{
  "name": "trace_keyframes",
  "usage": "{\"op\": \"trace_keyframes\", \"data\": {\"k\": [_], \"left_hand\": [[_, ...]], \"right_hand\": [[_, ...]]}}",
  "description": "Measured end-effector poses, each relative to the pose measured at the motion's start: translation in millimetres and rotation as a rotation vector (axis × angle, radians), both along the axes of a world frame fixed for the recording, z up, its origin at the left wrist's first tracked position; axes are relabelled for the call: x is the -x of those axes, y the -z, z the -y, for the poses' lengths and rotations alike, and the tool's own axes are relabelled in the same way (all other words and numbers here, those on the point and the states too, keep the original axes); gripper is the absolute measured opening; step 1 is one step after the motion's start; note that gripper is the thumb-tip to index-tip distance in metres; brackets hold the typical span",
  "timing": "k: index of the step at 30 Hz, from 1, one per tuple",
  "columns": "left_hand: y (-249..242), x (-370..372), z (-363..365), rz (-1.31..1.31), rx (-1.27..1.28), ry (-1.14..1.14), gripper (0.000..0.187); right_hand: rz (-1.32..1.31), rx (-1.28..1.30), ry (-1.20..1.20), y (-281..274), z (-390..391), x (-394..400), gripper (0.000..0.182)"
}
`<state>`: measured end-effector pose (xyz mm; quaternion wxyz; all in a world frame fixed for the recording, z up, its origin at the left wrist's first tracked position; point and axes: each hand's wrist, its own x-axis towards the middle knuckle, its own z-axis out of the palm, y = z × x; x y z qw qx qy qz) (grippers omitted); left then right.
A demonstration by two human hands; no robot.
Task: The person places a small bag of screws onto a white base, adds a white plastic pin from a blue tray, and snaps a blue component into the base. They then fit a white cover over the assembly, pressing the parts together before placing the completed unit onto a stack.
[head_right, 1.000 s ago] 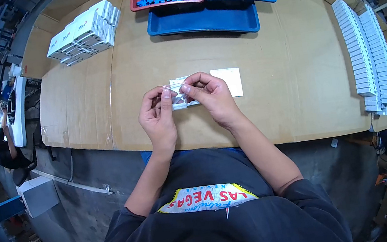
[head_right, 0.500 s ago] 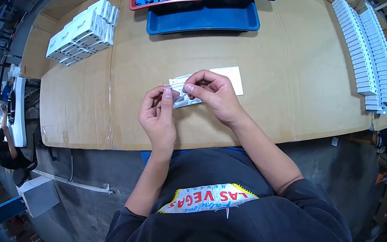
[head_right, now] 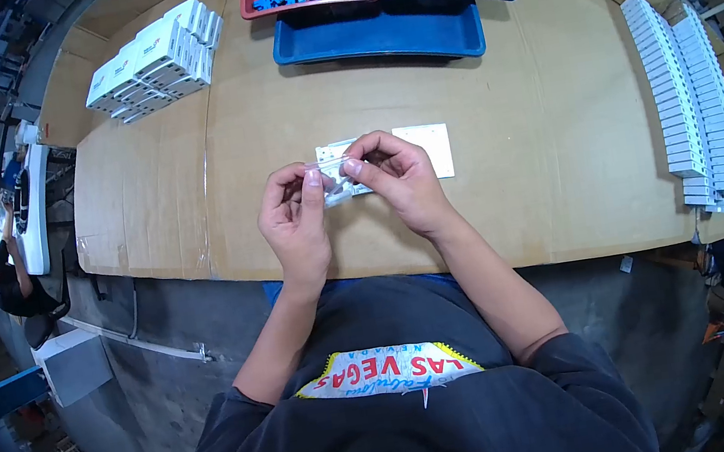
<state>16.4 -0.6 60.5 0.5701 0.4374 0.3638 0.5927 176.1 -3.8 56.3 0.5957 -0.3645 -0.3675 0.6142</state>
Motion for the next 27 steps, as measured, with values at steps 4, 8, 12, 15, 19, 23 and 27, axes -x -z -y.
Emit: {"op": "trace_keyframes", "data": {"k": [4, 8, 12, 15, 19, 23, 27], "left_hand": [[3.3, -0.1, 1.6, -0.027, -0.031, -0.023, 0.015], [2.3, -0.1, 3.4, -0.007, -0.014, -0.005, 0.017], [2.1, 1.7, -2.5, -0.065, -0.032, 0.063, 0.018], [6.7, 2.6, -4.3, -0.060, -0.037, 0.106, 0.017], [4.9, 2.1, -3.9, -0.065, -0.037, 0.117, 0.015], [4.7, 1.5, -4.6, -0.056, -0.052, 0.109, 0.015], [3.8, 2.9, -3.6, -0.107, -0.088, 0.129, 0.013]], "right_hand": [[-0.031, -0.009, -0.006, 2.1, 0.0, 3.2, 0.012], [-0.024, -0.012, -0.023, 4.4, -0.8, 3.5, 0.012], [0.013, -0.029, -0.018, 3.5, 0.3, 1.5, 0.011], [0.034, -0.040, -0.016, 1.5, 0.9, -0.4, 0.010], [0.059, -0.067, -0.013, 2.7, 0.4, -2.3, 0.010], [0.068, -0.099, -0.011, 4.4, 0.1, -1.9, 0.009], [0.103, -0.108, -0.006, 3.1, 0.5, -1.7, 0.009]]}}
